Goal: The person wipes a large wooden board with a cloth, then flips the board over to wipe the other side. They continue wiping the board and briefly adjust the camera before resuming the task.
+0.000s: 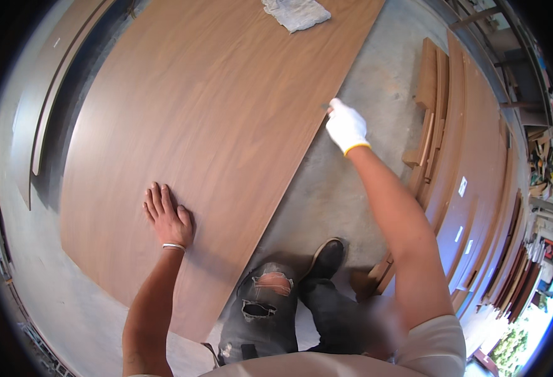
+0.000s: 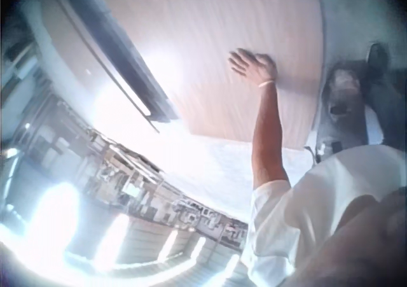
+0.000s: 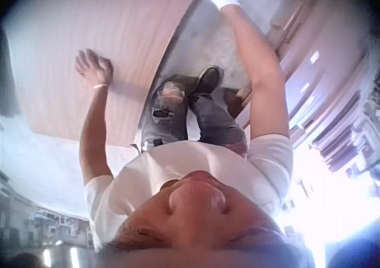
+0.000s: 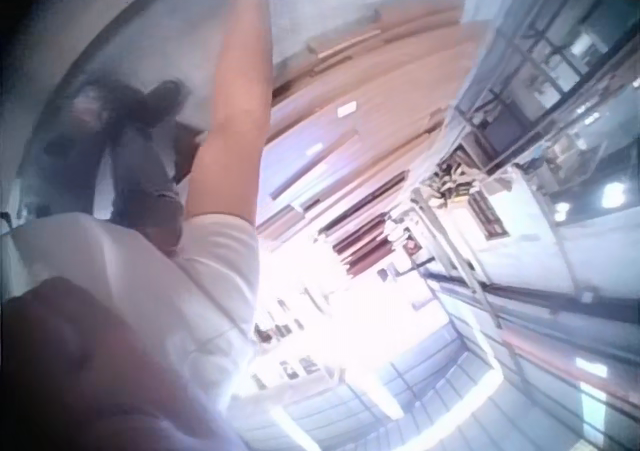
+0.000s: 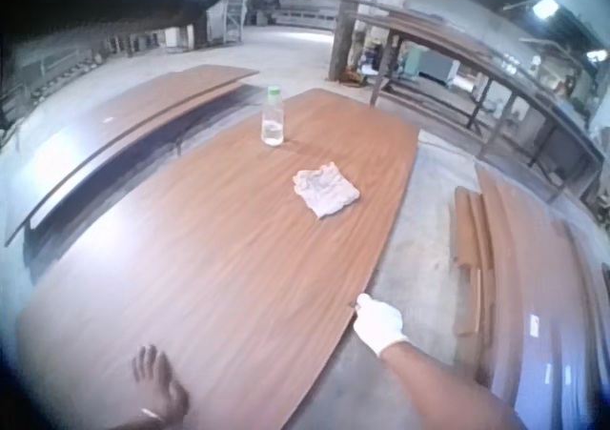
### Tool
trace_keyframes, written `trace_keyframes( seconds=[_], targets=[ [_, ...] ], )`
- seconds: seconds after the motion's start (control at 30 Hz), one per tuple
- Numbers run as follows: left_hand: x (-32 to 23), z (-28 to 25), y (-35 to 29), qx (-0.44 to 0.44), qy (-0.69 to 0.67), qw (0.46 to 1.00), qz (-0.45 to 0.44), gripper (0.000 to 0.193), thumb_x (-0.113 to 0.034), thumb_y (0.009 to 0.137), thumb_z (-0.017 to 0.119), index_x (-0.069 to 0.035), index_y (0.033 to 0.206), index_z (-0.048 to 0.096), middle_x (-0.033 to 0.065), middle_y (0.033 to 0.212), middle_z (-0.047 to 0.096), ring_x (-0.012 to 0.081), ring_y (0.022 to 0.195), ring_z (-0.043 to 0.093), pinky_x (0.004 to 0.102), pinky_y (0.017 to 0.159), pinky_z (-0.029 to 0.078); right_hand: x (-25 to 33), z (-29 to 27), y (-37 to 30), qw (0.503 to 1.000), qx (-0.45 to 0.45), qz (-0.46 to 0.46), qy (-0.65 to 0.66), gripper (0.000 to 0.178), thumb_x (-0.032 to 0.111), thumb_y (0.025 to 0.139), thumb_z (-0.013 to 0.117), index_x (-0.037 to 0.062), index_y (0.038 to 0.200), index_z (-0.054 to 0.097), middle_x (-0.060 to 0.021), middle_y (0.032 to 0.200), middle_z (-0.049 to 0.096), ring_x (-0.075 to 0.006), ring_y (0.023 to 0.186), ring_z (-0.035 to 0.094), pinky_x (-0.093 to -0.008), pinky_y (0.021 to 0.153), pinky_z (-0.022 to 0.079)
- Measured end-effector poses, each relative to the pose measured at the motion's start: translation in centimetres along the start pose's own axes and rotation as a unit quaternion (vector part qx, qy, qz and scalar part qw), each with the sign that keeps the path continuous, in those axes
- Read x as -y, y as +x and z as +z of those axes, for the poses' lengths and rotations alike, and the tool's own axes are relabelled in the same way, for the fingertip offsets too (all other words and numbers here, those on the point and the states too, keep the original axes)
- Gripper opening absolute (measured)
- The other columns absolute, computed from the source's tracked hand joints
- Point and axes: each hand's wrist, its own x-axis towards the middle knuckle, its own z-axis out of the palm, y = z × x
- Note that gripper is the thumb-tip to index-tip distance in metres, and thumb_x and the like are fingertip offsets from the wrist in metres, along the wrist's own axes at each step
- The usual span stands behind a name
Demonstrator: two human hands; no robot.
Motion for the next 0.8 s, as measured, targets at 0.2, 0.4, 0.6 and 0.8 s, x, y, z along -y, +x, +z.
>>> trace_keyframes(
  seconds=[0.2,0.4,0.6,0.8],
  targets=[
    [-0.3,0.4,-0.2,-0.009,0.001,1.000,0.007,0.070,-0.024,0.092,0.046,-0.004,0.158,0.034,0.0177,0.169,0.025,0.0382,0.157,0.018,0.0545,0.128,0.008,-2.7,-1.6,5.9,1.000,-0.025,0.018,0.005,0.023,0.028,0.101,0.050,0.0119,0.111,0.064,-0.0220,0.110,0.072,-0.0436,0.106,0.067,-0.0538,0.088,0.052],
    [-0.1,0.2,-0.5,-0.010,0.008,1.000,0.004,0.070,-0.024,0.092,0.045,-0.004,0.158,0.034,0.0183,0.168,0.027,0.0386,0.157,0.018,0.0544,0.128,0.009,-3.6,-3.4,9.7,0.999,0.012,0.026,-0.032,0.026,0.029,0.103,0.048,0.0126,0.117,0.064,-0.0201,0.114,0.071,-0.0425,0.108,0.066,-0.0524,0.090,0.052],
    [0.5,-0.1,-0.3,-0.021,0.009,1.000,0.016,0.070,-0.024,0.092,0.045,-0.004,0.158,0.034,0.0182,0.168,0.027,0.0387,0.157,0.018,0.0547,0.127,0.009,-2.3,-3.4,7.9,0.998,0.040,0.029,-0.043,0.025,0.028,0.104,0.047,0.0128,0.116,0.063,-0.0194,0.112,0.071,-0.0411,0.108,0.067,-0.0520,0.089,0.052],
    [0.4,0.4,-0.4,-0.024,0.022,0.999,0.018,0.070,-0.025,0.094,0.044,-0.003,0.159,0.032,0.0183,0.168,0.027,0.0383,0.157,0.017,0.0545,0.127,0.009,-1.6,-2.9,5.7,0.998,0.041,0.000,-0.054,0.021,0.026,0.102,0.049,0.0123,0.109,0.062,-0.0186,0.105,0.073,-0.0424,0.102,0.067,-0.0527,0.085,0.052]
  ],
)
